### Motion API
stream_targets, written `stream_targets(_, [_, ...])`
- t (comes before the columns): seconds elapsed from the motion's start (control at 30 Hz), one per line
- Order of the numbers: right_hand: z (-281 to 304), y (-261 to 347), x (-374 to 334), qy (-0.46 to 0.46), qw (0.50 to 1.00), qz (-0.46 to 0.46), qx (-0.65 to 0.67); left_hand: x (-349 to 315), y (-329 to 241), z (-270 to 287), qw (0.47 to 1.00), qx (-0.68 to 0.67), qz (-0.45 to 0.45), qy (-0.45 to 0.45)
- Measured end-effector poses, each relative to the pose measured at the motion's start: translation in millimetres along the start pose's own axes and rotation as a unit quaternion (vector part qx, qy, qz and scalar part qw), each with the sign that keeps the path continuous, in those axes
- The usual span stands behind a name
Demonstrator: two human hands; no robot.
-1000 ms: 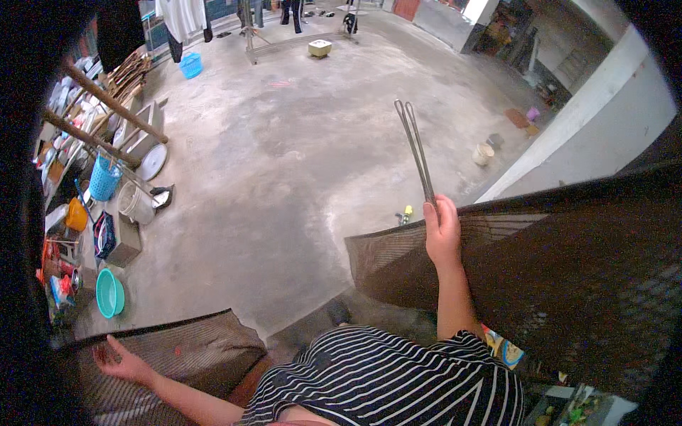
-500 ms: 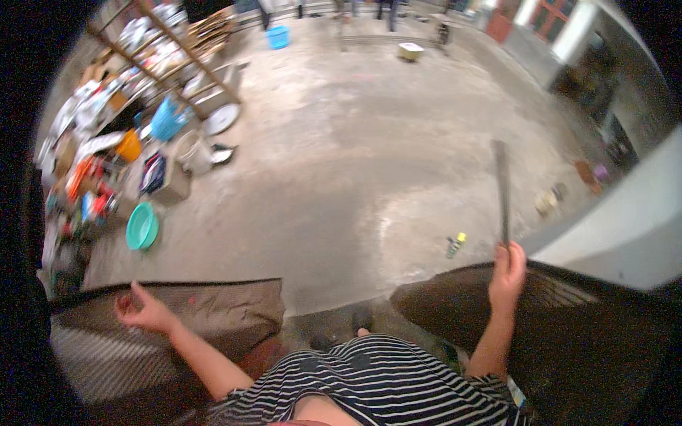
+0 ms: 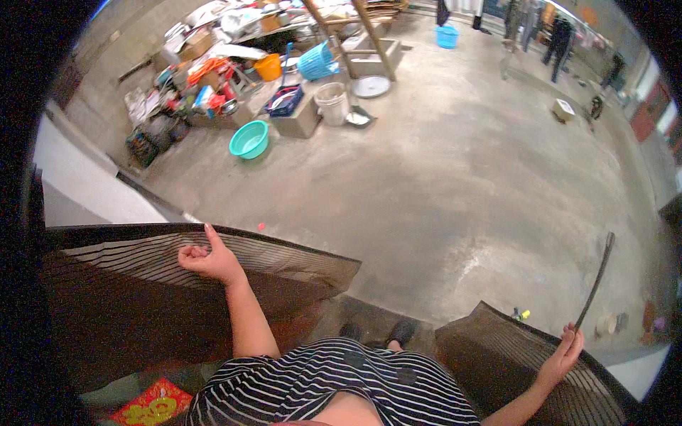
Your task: The person fries round food items in a pan of hot oil, using tongs to turn and remove them. They also wipe a large round bamboo mat with a cloth and place it on a stool.
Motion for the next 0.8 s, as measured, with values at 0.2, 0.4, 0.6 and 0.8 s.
stream_targets(0.2, [-21, 4, 14, 0.037, 0.998, 0.038, -0.02, -4, 16, 38, 0.997, -0.078, 0.02, 0.016])
stream_targets(0.4, [-41, 11, 26, 0.078, 0.996, 0.042, -0.006, -12, 21, 71, 0.996, -0.079, 0.005, 0.043])
stream_targets(0.6, [-57, 6, 34, 0.098, 0.994, 0.057, -0.01, -21, 27, 84, 0.997, -0.051, -0.002, 0.058])
stream_targets(0.8, [-62, 27, 32, 0.083, 0.996, 0.015, 0.003, -25, 11, 69, 0.992, -0.079, -0.017, 0.092])
Point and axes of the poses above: each hand's wrist, its own x-axis towards the middle knuckle, its own z-axis out of the back of the hand, y = z × x, the point moved 7 cm from there along x, towards the middle knuckle, and after that the axes turned 5 degrees about -z, right-handed, at the moved point
